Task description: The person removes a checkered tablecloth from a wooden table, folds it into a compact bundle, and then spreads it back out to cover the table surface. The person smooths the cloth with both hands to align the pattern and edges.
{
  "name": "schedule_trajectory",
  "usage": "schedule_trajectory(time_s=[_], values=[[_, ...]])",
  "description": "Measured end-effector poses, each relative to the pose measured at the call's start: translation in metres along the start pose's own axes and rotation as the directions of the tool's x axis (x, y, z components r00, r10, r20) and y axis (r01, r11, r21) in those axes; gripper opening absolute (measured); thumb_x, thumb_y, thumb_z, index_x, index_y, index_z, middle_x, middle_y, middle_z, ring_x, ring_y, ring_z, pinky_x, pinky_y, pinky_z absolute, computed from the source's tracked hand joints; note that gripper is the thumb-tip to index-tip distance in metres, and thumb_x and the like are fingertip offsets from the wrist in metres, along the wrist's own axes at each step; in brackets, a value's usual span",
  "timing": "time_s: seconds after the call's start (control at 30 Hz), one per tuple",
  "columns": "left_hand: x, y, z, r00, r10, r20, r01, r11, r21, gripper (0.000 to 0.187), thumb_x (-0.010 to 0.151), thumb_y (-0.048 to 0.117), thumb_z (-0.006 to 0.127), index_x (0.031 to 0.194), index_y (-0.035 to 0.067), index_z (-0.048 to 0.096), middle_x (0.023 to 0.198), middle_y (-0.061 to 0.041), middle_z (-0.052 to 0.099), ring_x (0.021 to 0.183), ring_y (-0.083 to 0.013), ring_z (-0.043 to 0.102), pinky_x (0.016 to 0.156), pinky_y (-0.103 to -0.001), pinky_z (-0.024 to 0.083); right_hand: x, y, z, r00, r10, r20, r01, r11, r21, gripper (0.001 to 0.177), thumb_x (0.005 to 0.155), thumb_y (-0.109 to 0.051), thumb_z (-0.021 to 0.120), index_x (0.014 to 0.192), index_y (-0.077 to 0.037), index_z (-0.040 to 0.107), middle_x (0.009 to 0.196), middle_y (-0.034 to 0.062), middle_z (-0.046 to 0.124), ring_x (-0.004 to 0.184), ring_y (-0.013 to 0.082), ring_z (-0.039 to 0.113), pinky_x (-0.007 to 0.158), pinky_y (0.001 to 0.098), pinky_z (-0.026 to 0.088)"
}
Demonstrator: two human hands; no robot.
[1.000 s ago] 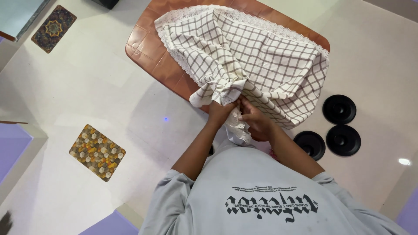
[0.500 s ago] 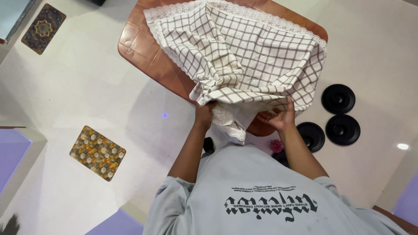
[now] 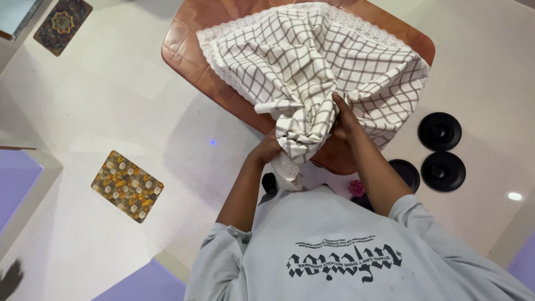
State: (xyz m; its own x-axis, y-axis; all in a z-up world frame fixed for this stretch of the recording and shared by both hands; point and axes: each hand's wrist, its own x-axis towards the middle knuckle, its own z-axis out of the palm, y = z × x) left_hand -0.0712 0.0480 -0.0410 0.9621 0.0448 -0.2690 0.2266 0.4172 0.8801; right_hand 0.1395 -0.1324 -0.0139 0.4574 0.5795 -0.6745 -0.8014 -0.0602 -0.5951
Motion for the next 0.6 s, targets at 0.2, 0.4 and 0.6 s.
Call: schedule_trajectory(time_s=[0.2,0.4,0.6], values=[[0.001,0.017,0.025,0.972,-0.106,0.209,0.061,0.976,0.21,0.05,0.09,0.024,0.068,0.137,0.007,0.062,0.13,-0.006,0.069,0.117,-0.0198,0.064,0.101,-0.035,0.052,0.015,-0.002,0.025,0.997,-0.001,0.083,0.014,0.987,-0.16,0.115,0.068,-0.065,0.082,0.154,-0.002,0.038,0.152,0.0206,0.052,0.139,0.0361,0.052,0.111,0.048,0.046],[-0.001,0.037,0.041,0.916,-0.302,0.264,0.047,0.734,0.678,0.052,0.084,0.031,0.07,0.13,0.007,0.066,0.125,-0.016,0.071,0.114,-0.0288,0.067,0.097,-0.039,0.051,0.038,0.016,0.056,0.96,0.264,-0.094,-0.185,0.347,-0.919,0.092,0.067,-0.056,0.09,0.129,0.008,0.067,0.134,0.0284,0.063,0.121,0.0396,0.062,0.1,0.0472,0.053],[0.002,0.006,0.046,0.868,-0.365,0.337,-0.02,0.651,0.759,0.048,0.076,0.02,0.063,0.12,0.002,0.068,0.119,-0.019,0.073,0.108,-0.0322,0.069,0.09,-0.042,0.054,0.027,0.067,0.102,0.939,0.261,-0.224,-0.161,-0.239,-0.957,0.067,0.071,-0.051,0.083,0.113,0.001,0.075,0.118,0.021,0.075,0.104,0.0329,0.072,0.091,0.0446,0.055]])
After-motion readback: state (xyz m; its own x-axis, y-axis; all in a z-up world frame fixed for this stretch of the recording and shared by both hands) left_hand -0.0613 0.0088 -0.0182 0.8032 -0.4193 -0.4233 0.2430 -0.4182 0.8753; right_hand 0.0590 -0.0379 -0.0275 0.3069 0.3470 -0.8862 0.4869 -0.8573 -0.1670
